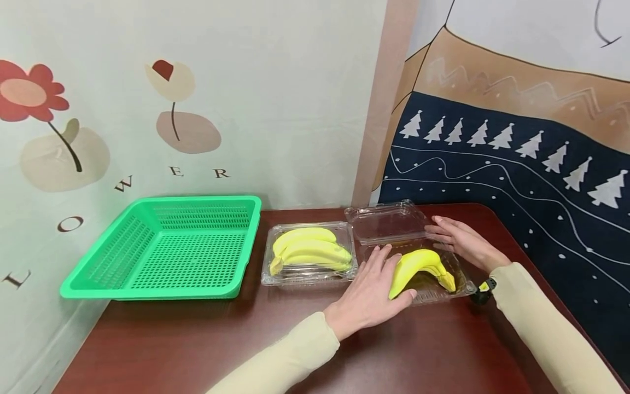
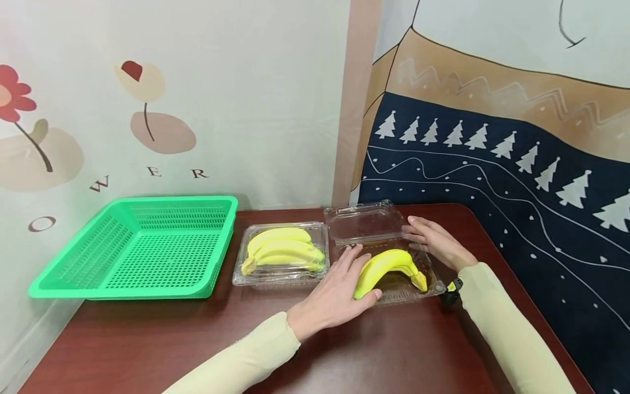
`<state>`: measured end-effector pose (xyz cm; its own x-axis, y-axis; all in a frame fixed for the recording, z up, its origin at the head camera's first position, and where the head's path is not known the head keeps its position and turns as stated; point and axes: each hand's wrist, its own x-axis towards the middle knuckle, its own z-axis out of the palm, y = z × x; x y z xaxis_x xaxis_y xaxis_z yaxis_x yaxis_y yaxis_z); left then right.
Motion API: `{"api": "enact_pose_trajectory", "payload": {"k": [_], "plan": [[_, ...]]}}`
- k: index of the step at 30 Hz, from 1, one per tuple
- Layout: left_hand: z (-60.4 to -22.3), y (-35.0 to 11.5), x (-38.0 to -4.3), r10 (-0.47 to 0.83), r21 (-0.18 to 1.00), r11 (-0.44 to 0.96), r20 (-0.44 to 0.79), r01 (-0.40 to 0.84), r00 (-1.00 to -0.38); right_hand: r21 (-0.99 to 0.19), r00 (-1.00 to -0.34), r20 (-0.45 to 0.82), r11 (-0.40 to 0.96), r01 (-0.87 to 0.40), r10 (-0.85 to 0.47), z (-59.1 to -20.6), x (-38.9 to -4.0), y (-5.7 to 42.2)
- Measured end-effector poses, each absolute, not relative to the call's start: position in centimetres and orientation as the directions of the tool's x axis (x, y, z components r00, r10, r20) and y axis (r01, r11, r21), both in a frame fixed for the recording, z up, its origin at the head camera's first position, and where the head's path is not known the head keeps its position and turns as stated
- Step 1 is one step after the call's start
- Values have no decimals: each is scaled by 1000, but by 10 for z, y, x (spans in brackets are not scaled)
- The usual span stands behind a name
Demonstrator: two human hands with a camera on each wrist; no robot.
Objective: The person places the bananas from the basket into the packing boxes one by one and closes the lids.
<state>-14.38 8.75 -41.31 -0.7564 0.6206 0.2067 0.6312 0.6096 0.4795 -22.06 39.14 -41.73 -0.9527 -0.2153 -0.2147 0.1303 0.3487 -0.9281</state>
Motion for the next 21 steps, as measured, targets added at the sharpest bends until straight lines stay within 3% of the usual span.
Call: {"api": "enact_pose_trajectory", "payload": {"k": [21], "plan": [[-421, 89, -151, 658, 572, 533, 183, 623, -730, -989, -984, -80, 133, 59, -157, -409, -203, 407]]}}
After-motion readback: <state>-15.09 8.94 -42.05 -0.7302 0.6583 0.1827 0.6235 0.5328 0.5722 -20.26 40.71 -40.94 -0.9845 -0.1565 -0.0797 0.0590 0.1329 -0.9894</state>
